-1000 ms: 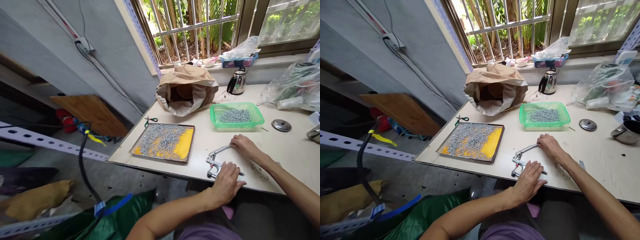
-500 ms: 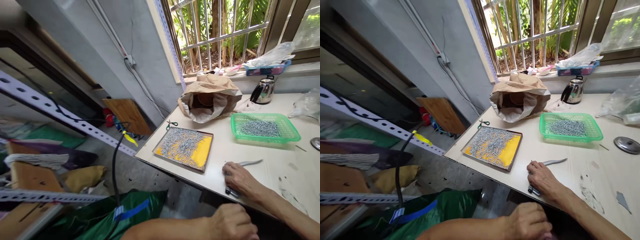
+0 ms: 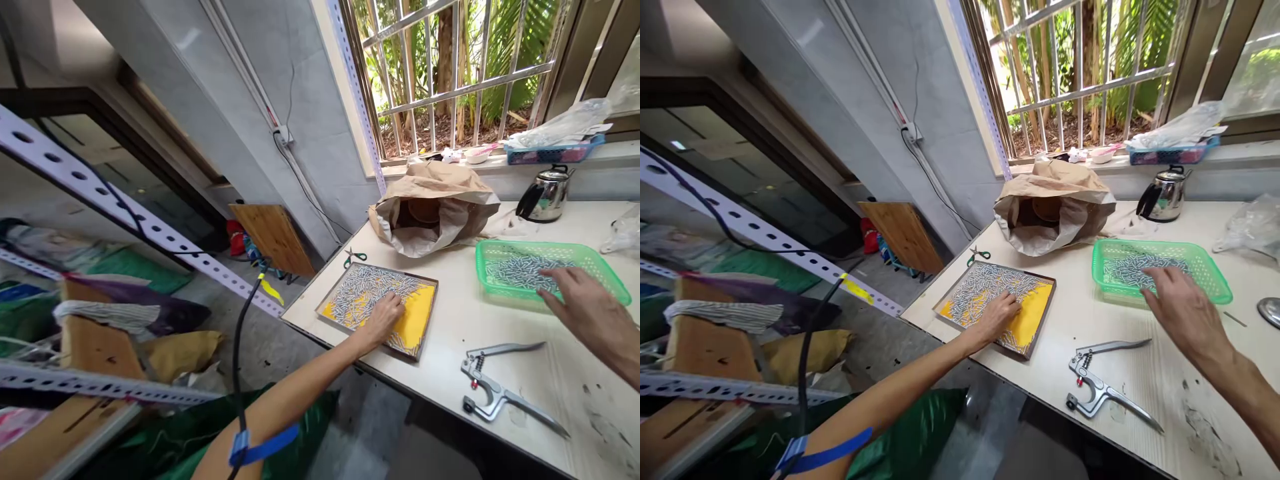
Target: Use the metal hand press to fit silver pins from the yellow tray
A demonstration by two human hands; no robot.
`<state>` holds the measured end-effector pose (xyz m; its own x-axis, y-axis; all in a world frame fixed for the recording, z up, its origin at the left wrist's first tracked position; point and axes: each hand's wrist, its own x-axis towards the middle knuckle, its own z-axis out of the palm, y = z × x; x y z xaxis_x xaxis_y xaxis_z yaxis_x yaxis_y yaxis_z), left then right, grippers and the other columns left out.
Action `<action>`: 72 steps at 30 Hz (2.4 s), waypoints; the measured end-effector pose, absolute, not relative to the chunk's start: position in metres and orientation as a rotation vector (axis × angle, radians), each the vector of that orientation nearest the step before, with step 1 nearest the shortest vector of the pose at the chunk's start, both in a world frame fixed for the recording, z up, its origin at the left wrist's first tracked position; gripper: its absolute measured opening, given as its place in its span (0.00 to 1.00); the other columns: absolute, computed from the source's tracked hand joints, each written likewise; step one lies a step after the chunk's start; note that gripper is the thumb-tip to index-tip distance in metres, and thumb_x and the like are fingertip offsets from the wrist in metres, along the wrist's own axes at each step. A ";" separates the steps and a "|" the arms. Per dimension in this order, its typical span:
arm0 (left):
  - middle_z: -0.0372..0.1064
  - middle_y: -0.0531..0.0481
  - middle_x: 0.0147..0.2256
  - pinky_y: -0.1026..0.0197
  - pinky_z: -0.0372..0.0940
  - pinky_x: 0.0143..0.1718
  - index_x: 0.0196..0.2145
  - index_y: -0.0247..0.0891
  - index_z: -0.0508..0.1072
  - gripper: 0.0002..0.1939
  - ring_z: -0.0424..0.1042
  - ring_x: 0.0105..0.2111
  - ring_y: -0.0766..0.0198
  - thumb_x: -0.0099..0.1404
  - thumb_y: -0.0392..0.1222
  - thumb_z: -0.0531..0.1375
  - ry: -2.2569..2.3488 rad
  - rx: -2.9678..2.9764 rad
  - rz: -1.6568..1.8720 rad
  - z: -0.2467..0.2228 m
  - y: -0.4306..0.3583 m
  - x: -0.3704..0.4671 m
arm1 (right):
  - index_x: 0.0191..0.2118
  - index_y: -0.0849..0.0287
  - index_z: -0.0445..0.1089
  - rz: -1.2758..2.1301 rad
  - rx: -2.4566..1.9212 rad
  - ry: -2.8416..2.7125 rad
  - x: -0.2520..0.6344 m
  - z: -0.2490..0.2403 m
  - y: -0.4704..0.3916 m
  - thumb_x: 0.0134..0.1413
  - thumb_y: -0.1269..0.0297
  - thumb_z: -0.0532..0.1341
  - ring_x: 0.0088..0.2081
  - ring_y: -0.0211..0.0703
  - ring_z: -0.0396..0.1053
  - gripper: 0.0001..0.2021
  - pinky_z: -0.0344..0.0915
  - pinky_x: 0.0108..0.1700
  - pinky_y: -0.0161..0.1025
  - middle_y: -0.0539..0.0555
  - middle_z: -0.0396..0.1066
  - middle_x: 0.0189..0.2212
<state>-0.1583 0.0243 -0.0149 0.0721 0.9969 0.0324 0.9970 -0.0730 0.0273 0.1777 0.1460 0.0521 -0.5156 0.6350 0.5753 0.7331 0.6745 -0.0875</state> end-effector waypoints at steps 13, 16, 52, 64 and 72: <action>0.67 0.53 0.21 0.68 0.61 0.23 0.27 0.33 0.72 0.11 0.65 0.21 0.69 0.56 0.44 0.59 -3.067 -2.007 -1.484 0.013 0.010 -0.123 | 0.39 0.53 0.69 0.364 -0.876 -2.442 0.165 0.013 0.052 0.63 0.61 0.49 0.34 0.43 0.70 0.12 0.67 0.35 0.39 0.54 0.70 0.34; 0.67 0.54 0.20 0.68 0.60 0.21 0.26 0.32 0.73 0.13 0.63 0.19 0.71 0.51 0.47 0.63 -3.196 -2.094 -1.716 0.014 -0.006 -0.090 | 0.39 0.53 0.68 0.393 -0.857 -2.616 0.176 0.000 0.040 0.58 0.63 0.55 0.35 0.45 0.68 0.06 0.65 0.34 0.40 0.54 0.69 0.33; 0.58 0.60 0.10 0.69 0.60 0.16 0.16 0.35 0.64 0.10 0.60 0.12 0.72 0.52 0.35 0.59 -3.683 -2.306 -0.160 0.007 0.002 -0.020 | 0.26 0.57 0.61 -0.049 -0.978 -2.579 0.186 -0.028 0.004 0.53 0.81 0.52 0.29 0.44 0.55 0.12 0.49 0.33 0.41 0.52 0.62 0.25; 0.58 0.59 0.10 0.69 0.61 0.15 0.17 0.35 0.64 0.10 0.61 0.12 0.71 0.54 0.35 0.58 -3.673 -2.247 -0.181 0.003 -0.007 -0.017 | 0.28 0.58 0.64 -0.007 -0.927 -2.604 0.187 -0.029 0.010 0.51 0.80 0.55 0.29 0.43 0.58 0.09 0.51 0.32 0.40 0.51 0.64 0.26; 0.56 0.60 0.10 0.69 0.59 0.14 0.17 0.35 0.64 0.10 0.61 0.11 0.71 0.53 0.35 0.58 -3.712 -2.206 -0.153 0.004 -0.006 -0.016 | 0.55 0.60 0.62 0.278 -1.056 -2.749 0.207 -0.021 0.043 0.42 0.48 0.67 0.59 0.63 0.52 0.35 0.57 0.52 0.54 0.68 0.54 0.60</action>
